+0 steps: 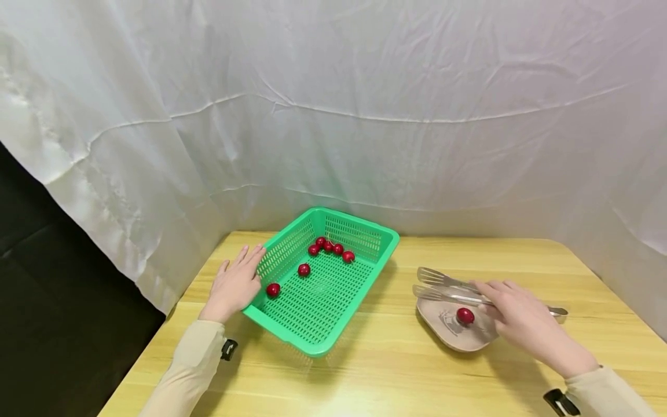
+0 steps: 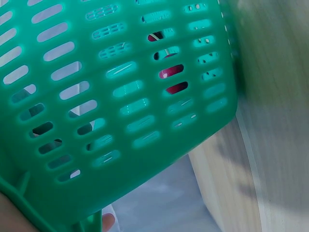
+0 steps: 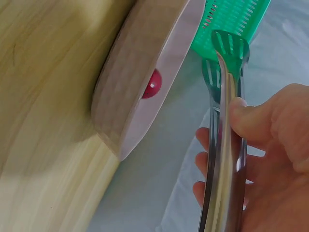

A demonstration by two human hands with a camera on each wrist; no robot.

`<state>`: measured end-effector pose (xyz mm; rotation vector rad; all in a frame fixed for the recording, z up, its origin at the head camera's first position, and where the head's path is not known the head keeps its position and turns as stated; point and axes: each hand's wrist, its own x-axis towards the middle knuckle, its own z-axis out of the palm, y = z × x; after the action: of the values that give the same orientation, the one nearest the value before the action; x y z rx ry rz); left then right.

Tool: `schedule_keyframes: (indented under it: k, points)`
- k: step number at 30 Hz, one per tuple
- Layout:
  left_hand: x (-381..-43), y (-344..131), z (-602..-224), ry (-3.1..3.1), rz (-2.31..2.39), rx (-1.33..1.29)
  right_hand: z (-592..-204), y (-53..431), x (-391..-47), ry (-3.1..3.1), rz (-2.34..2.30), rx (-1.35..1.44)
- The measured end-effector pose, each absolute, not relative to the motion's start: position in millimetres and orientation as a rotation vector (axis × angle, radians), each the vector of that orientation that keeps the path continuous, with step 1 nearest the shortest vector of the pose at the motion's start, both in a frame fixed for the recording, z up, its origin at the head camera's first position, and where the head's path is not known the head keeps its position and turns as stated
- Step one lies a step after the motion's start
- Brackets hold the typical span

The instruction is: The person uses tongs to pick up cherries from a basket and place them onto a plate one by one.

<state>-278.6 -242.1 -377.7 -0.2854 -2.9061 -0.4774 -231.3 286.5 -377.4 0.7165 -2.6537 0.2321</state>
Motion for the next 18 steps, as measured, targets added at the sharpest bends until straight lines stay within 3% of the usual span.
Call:
schedule_keyframes:
  k: [18]
  points:
    - [-276.4,-240.5,-376.9,-2.893,-0.48,-0.282,-351.0,235.8,-249.3,-2.468,0.323,0.855]
